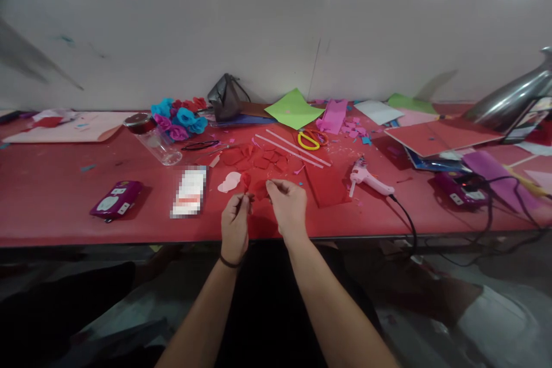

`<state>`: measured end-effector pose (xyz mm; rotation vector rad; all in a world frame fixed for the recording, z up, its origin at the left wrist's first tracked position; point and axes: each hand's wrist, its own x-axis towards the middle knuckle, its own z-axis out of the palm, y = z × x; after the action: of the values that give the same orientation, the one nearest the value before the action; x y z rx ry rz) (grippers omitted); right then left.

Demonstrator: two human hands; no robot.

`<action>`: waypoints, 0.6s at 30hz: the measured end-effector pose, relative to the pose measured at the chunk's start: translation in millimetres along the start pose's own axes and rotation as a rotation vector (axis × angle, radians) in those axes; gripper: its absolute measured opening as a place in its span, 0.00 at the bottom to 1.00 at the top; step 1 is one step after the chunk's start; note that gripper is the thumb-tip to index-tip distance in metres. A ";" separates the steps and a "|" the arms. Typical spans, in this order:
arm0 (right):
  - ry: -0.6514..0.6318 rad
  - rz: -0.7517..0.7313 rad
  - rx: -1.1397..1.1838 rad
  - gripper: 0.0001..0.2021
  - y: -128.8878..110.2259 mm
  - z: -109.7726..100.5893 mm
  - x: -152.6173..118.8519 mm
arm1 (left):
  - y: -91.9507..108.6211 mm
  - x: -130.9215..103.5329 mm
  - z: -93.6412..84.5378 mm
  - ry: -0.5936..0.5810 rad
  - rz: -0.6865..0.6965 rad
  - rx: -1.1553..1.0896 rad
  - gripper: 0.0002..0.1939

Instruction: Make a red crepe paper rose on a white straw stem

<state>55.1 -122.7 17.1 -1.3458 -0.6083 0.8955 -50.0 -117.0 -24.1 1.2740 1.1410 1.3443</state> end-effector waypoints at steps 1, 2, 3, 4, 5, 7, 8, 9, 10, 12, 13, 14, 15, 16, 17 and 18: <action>-0.013 -0.006 -0.009 0.13 2.1 0.7 0.5 | -0.5 -0.4 0.0 0.005 0.017 0.024 0.10; -0.024 -0.009 -0.019 0.13 3.9 1.3 1.0 | -1.1 -0.7 0.1 0.006 0.028 0.039 0.10; -0.029 -0.013 -0.034 0.13 5.3 1.8 1.4 | -1.6 -0.9 0.2 0.004 0.036 0.047 0.09; -0.030 -0.021 -0.053 0.13 6.3 2.2 1.7 | -2.3 -0.9 0.4 0.000 0.041 0.050 0.09; -0.028 -0.033 -0.078 0.13 6.8 2.5 1.9 | -3.0 -0.8 0.5 -0.005 0.043 0.051 0.09; -0.018 -0.060 -0.133 0.14 6.9 2.8 2.1 | -4.3 -0.3 0.8 -0.012 0.040 0.046 0.09; -0.016 -0.072 -0.155 0.14 6.7 3.0 2.0 | -4.9 0.0 1.0 -0.016 0.037 0.038 0.09; -0.016 -0.080 -0.168 0.14 6.5 3.3 1.8 | -5.4 0.3 1.1 -0.016 0.035 0.026 0.10; -0.018 -0.085 -0.173 0.15 6.2 3.7 1.5 | -5.8 0.6 1.3 -0.018 0.035 0.011 0.10; -0.022 -0.096 -0.168 0.15 6.0 4.9 0.7 | -6.2 1.1 1.7 -0.016 0.045 -0.019 0.12; -0.027 -0.101 -0.161 0.15 6.0 5.5 0.3 | -6.2 1.3 2.0 -0.014 0.054 -0.029 0.13; -0.030 -0.103 -0.157 0.14 6.2 6.2 -0.1 | -6.1 1.5 2.2 -0.011 0.064 -0.034 0.13; -0.035 -0.105 -0.154 0.14 6.5 6.8 -0.4 | -5.8 1.6 2.4 -0.008 0.073 -0.035 0.13; -0.036 -0.106 -0.152 0.14 6.8 7.3 -0.7 | -5.5 1.6 2.5 -0.005 0.082 -0.031 0.14; -0.039 -0.108 -0.152 0.13 7.3 7.7 -0.9 | -5.3 1.7 2.6 0.003 0.089 -0.025 0.14; -0.041 -0.113 -0.152 0.13 7.8 7.9 -1.0 | -5.2 1.7 2.6 0.011 0.096 -0.018 0.14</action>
<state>46.6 -119.2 10.8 -1.4170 -0.7891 0.7997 -47.3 -114.5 -28.9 1.3243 1.0850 1.4300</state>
